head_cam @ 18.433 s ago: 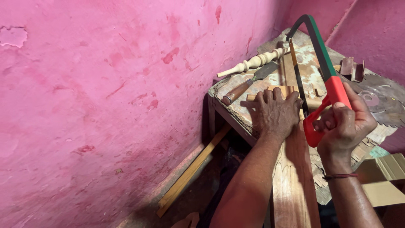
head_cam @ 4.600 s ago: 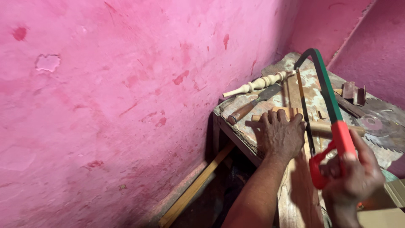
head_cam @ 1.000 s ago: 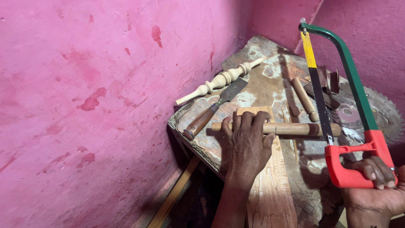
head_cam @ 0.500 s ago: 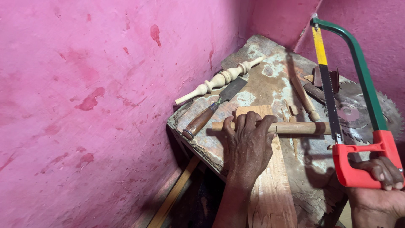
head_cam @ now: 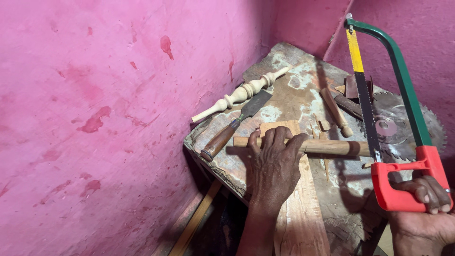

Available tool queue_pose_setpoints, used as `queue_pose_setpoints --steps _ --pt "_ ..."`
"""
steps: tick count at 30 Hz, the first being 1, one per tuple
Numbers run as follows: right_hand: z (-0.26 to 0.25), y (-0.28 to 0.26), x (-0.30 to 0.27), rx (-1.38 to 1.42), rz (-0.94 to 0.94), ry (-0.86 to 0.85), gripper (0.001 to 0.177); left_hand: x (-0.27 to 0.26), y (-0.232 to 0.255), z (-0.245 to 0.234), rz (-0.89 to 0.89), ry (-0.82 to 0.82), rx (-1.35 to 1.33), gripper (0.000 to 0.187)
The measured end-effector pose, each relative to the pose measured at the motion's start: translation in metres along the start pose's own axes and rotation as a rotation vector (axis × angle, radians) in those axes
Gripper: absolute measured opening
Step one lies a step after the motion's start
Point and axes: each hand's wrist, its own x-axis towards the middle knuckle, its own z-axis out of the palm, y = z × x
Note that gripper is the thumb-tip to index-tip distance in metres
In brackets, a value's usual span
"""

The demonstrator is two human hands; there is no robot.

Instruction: The person uses a hand saw to cut a cylindrical wooden dowel on a workbench. They hold the dowel steady with one hand while sawing with the other, then separate the cut piece and briefly inspect the ends.

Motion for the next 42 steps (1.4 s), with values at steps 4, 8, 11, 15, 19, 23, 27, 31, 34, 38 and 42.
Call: queue_pose_setpoints --steps 4,8,11,15,19,23,27,31,34,38,42 --pt "-0.007 -0.007 -0.001 -0.031 0.029 -0.058 0.036 0.001 0.0 -0.003 0.015 0.014 -0.005 0.038" --pt "-0.013 -0.013 -0.002 -0.056 0.01 -0.073 0.029 0.003 -0.001 -0.008 -0.001 0.017 -0.012 0.038" --pt "-0.013 -0.014 -0.001 -0.004 0.035 -0.073 0.031 0.005 0.0 -0.012 -0.036 0.086 -0.023 0.037" --pt "-0.017 -0.011 0.006 0.16 0.163 -0.084 0.038 0.011 0.004 -0.023 -0.154 0.117 0.008 0.04" --pt "-0.031 -0.005 0.026 0.104 0.2 -0.118 0.034 0.015 0.005 -0.032 -0.406 0.176 -0.133 0.036" --pt "-0.055 -0.01 0.034 -0.04 0.202 -0.109 0.032 0.017 -0.011 -0.024 -0.522 0.3 -0.471 0.035" --pt "-0.073 -0.023 0.039 -0.166 0.24 -0.102 0.031 0.02 -0.018 -0.006 -0.58 0.298 -0.851 0.036" --pt "-0.082 -0.034 0.048 -0.272 0.284 -0.094 0.032 0.021 -0.013 0.007 -0.687 0.171 -0.986 0.037" --pt "-0.089 -0.032 0.052 -0.321 0.311 -0.096 0.034 0.023 -0.011 0.008 -0.717 0.107 -1.03 0.039" --pt "-0.104 -0.034 0.052 -0.39 0.347 -0.084 0.038 0.025 -0.008 0.022 -0.732 0.133 -1.189 0.042" --pt "-0.119 -0.039 0.062 -0.465 0.366 -0.098 0.043 0.022 -0.009 0.036 -0.889 0.167 -1.327 0.04"
